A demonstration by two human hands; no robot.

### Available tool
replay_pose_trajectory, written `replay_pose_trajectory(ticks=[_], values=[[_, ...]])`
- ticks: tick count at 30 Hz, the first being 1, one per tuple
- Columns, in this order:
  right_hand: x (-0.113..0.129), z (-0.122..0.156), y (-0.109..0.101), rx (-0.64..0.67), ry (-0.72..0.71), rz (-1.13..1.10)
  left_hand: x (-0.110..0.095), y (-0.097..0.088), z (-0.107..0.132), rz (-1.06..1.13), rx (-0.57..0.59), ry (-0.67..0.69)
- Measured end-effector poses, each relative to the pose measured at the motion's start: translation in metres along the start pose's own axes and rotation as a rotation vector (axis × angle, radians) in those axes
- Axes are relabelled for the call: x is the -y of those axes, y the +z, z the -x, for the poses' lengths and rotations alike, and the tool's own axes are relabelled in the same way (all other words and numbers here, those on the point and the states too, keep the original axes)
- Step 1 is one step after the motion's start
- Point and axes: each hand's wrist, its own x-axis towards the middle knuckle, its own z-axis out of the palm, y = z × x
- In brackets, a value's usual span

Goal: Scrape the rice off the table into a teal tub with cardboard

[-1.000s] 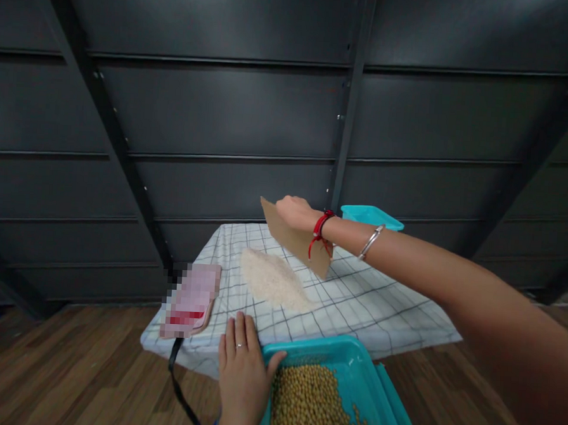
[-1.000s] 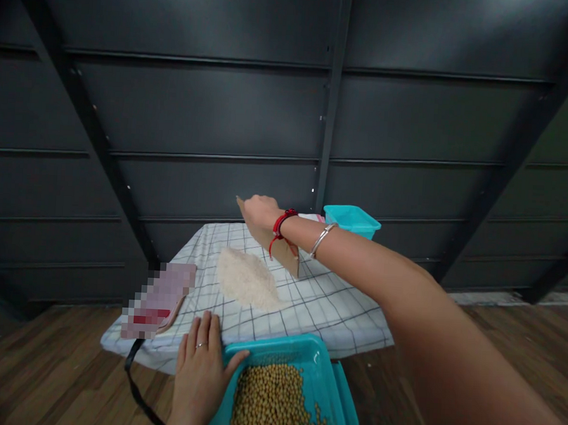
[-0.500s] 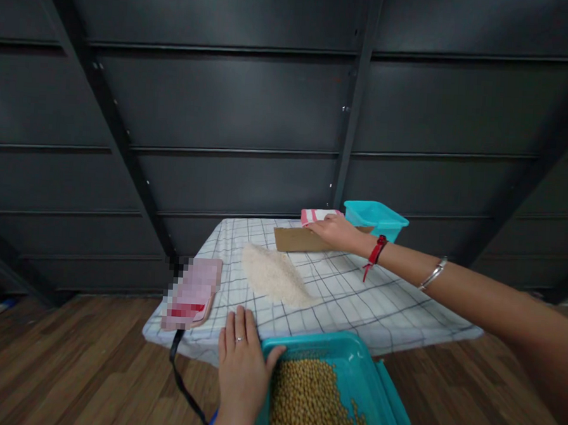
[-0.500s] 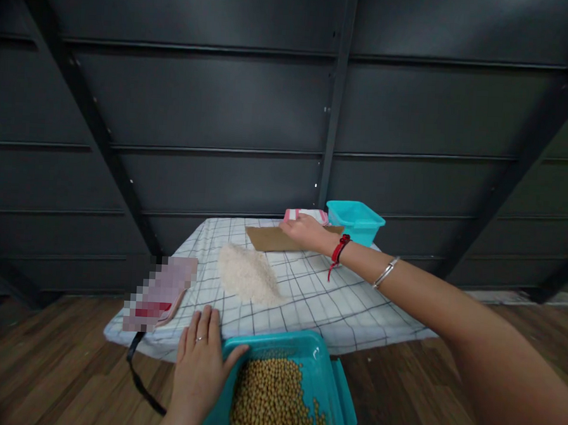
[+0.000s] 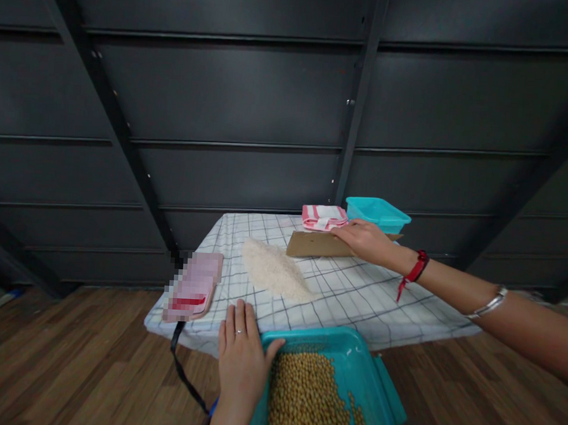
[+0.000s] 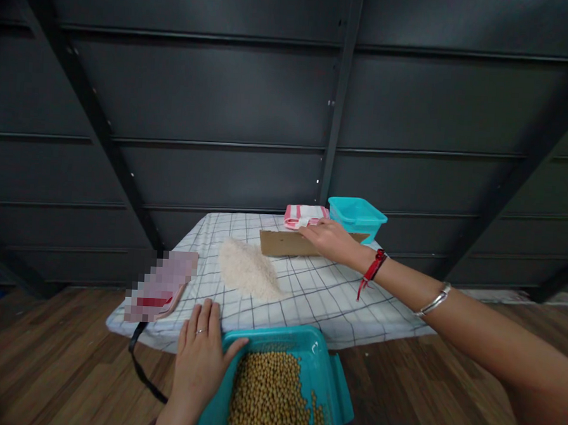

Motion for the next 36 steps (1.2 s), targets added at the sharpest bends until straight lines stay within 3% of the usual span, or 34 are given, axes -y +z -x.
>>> replay_pose_trajectory(ticks=[4, 11, 23, 36], values=[[-0.002, -0.008, 0.000, -0.025, 0.031, 0.026, 0.001, 0.000, 0.000, 0.020, -0.015, 0.018], [0.006, -0.028, 0.008, -0.011, -0.098, 0.066, -0.001, 0.000, 0.000, -0.005, -0.039, 0.006], [-0.001, 0.009, -0.006, -0.068, -0.065, 0.069, -0.001, 0.001, 0.000, -0.007, -0.031, 0.002], [-0.001, 0.014, -0.007, -0.040, -0.071, 0.023, 0.000, 0.001, 0.000, -0.006, -0.044, 0.024]])
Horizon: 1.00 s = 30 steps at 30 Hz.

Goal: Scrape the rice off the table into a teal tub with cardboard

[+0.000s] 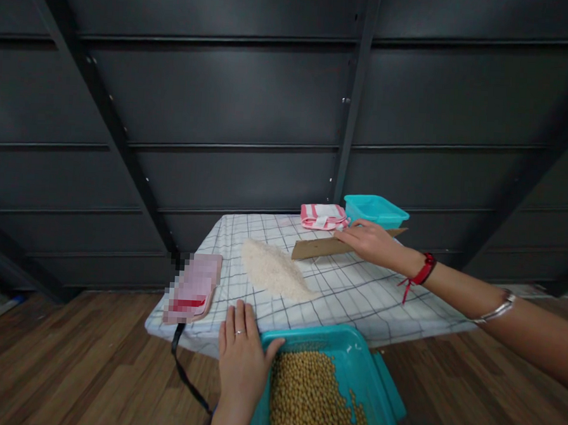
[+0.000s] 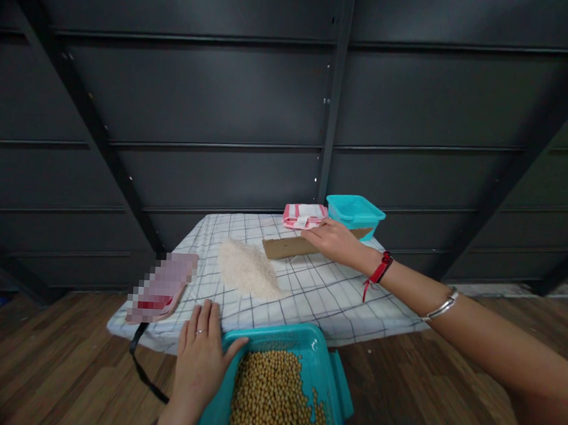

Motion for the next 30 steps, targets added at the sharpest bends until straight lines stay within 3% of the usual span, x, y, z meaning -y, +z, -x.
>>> replay_pose_trajectory(ticks=[8, 13, 20, 26, 30], values=[[-0.001, 0.021, -0.013, -0.110, -0.035, 0.039, -0.001, -0.002, -0.001, -0.045, -0.014, 0.019], [-0.002, 0.015, -0.010, -0.155, 0.014, 0.059, -0.001, -0.002, -0.002, -0.041, -0.003, 0.011], [0.000, 0.000, 0.002, -0.147, -0.024, 0.013, -0.001, 0.000, -0.001, -0.028, -0.048, 0.028], [0.000, 0.013, -0.009, -0.089, -0.002, 0.004, 0.000, 0.001, -0.001, -0.016, -0.081, 0.040], [0.001, 0.020, -0.014, -0.135, -0.017, 0.019, 0.001, 0.001, -0.001, -0.013, -0.051, 0.035]])
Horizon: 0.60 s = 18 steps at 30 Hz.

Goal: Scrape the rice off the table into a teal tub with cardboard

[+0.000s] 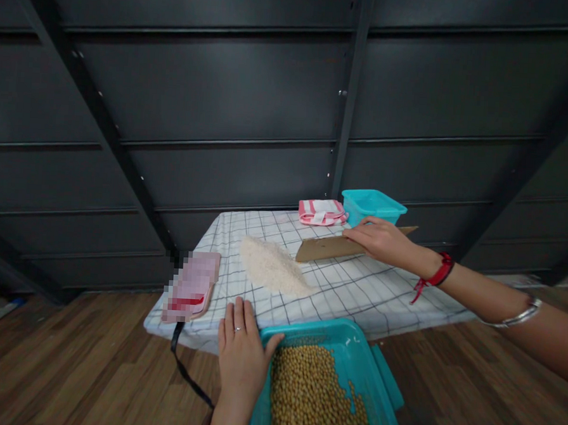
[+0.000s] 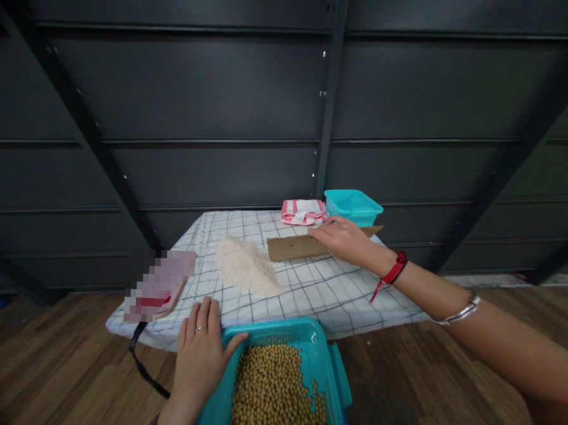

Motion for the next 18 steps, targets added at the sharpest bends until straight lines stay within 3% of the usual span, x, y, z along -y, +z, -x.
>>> replay_pose_trajectory(ticks=[6, 13, 18], values=[[0.001, 0.012, -0.010, -0.043, -0.036, 0.014, 0.000, -0.001, 0.000, 0.013, 0.007, 0.005], [0.005, 0.031, -0.019, -0.018, -0.003, 0.025, -0.001, -0.004, -0.002, -0.040, -0.004, 0.021], [0.008, 0.029, -0.018, -0.041, 0.049, 0.017, 0.000, -0.001, 0.000, -0.020, -0.023, 0.022]])
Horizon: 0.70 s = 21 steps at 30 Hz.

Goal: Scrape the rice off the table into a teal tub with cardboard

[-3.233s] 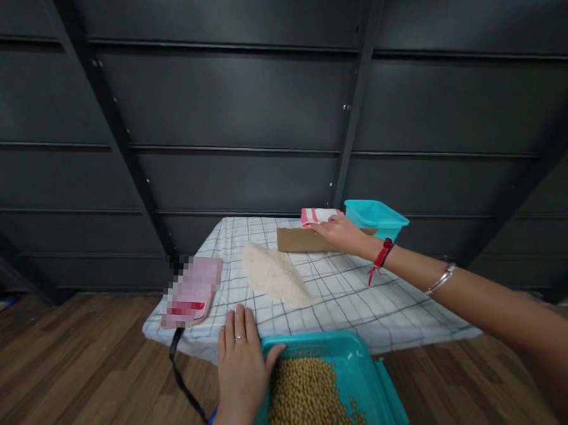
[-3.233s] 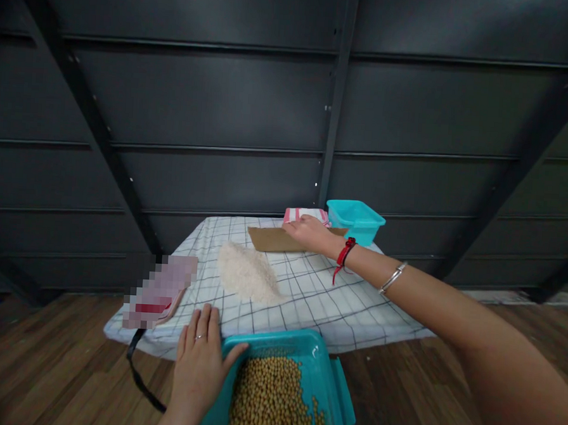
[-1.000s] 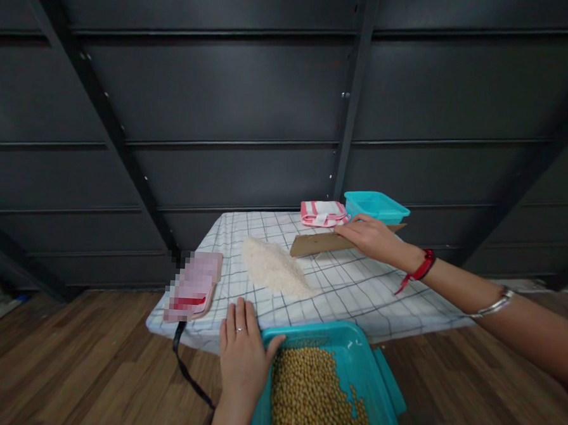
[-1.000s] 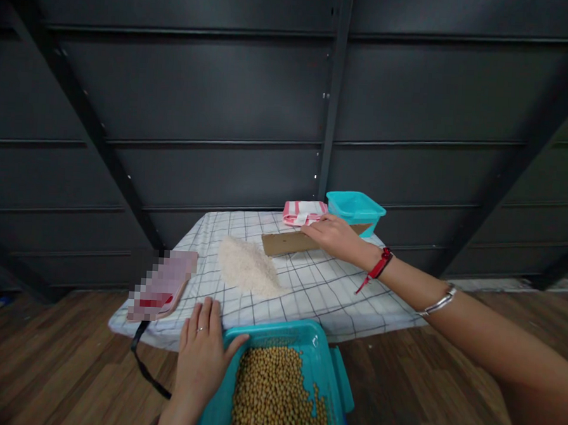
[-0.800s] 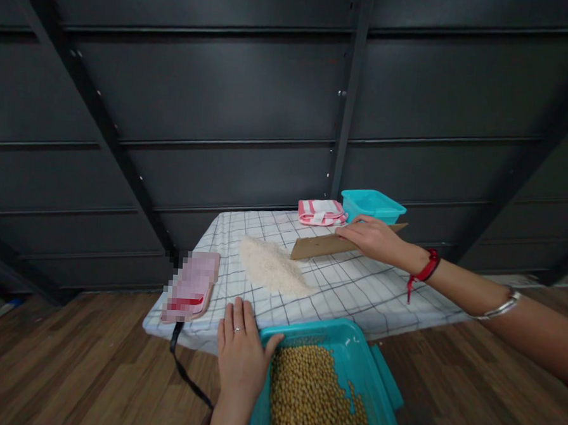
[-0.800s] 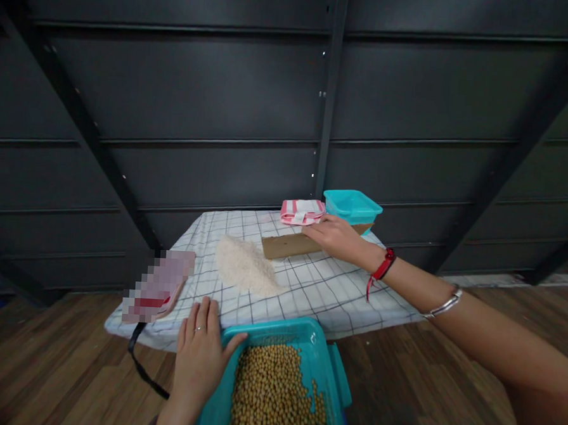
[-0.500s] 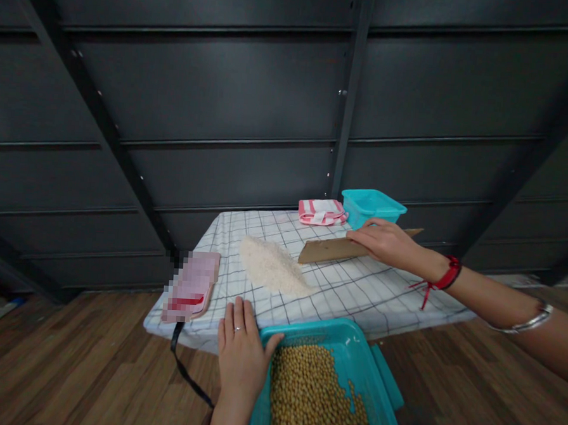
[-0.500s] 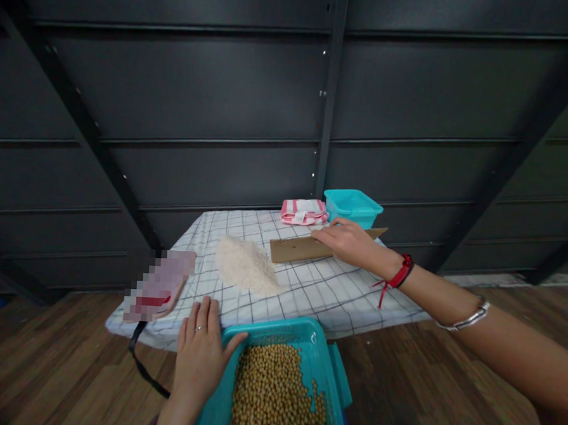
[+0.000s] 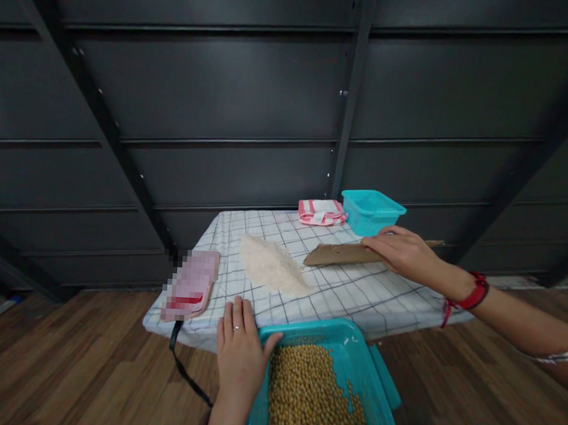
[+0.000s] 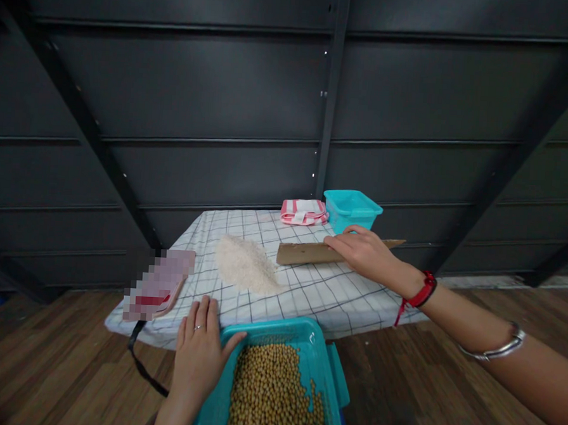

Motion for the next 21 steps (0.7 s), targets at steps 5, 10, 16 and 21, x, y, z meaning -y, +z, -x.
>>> replay_pose_trajectory(ticks=[5, 10, 16, 21], values=[[0.004, -0.007, 0.004, -0.021, -0.013, 0.000, -0.001, 0.000, 0.001, 0.002, 0.052, -0.029], [0.005, -0.003, 0.000, 0.006, -0.025, -0.002, 0.000, -0.001, 0.001, 0.021, 0.085, -0.034], [0.004, 0.004, -0.013, -0.040, -0.054, -0.019, -0.001, -0.001, 0.001, 0.044, 0.083, -0.051], [0.008, 0.007, -0.021, -0.070, -0.077, -0.062, -0.001, -0.001, 0.001, 0.044, 0.078, -0.052]])
